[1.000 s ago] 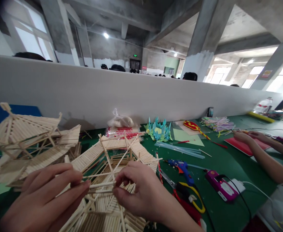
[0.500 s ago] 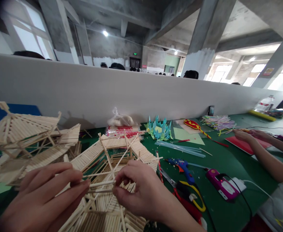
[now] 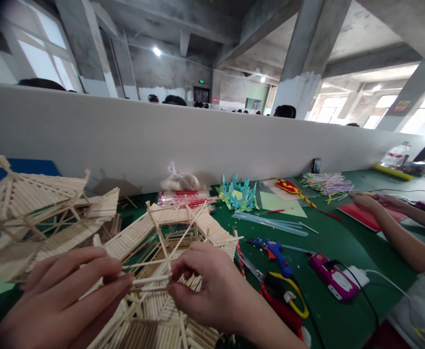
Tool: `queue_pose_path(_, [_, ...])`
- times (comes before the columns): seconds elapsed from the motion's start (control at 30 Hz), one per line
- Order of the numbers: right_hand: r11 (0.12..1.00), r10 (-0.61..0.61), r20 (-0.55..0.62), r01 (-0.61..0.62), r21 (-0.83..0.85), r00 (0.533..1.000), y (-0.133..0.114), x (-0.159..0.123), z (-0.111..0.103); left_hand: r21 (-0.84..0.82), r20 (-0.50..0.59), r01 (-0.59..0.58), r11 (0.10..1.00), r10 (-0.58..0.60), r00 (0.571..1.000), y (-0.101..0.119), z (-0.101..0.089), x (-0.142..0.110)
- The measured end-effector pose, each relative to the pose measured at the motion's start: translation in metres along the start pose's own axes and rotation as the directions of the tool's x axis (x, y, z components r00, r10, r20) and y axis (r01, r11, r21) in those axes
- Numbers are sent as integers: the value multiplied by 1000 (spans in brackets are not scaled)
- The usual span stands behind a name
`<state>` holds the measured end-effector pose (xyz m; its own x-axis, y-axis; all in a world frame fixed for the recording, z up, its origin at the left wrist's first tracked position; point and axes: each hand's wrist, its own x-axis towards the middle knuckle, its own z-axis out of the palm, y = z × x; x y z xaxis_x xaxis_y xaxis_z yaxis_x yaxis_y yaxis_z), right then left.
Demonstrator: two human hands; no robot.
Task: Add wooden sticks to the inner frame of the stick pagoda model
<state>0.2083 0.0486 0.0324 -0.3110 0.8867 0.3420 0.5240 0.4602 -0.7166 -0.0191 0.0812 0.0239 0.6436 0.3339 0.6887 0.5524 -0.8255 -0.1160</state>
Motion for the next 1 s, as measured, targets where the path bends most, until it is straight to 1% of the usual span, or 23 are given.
queue_pose_path(0.1, [1000, 6, 3, -6, -5, 1000, -1, 1, -1, -1, 7, 3, 1000, -3, 1000, 1, -1, 1])
queue_pose_path(0.23, [1000, 10, 1, -10, -4, 1000, -3, 2, -2, 22, 37, -27, 999, 27, 999, 3, -3, 3])
queue_pose_path(0.47, [1000, -8, 5, 8, -13, 1000, -2, -2, -1, 45, 30, -66, 997, 64, 997, 2, -2, 3])
queue_pose_path(0.57, [1000, -3, -4, 2, -18, 1000, -2, -3, -1, 33, 38, -57, 998, 56, 998, 2, -2, 3])
queue_pose_path(0.67, [1000, -9, -6, 9, -24, 1000, -3, -3, -2, 32, 40, -20, 999, 19, 999, 5, -4, 6])
queue_pose_path(0.77, [1000, 3, 2, -3, -20, 1000, -3, -4, -3, 67, 27, 23, 997, -25, 999, 8, -11, 7])
queue_pose_path(0.83, [1000, 23, 2, -23, -8, 1000, -3, -5, -4, 78, 19, 72, 994, -74, 997, 8, -19, 5])
queue_pose_path(0.9, [999, 36, -6, -36, -16, 999, -3, -7, -7, 55, 31, 137, 989, -138, 990, 5, -27, 0])
queue_pose_path(1.0, [998, 17, -12, -17, -54, 1000, -2, -9, -11, 13, 62, 233, 972, -233, 970, 0, -37, -10])
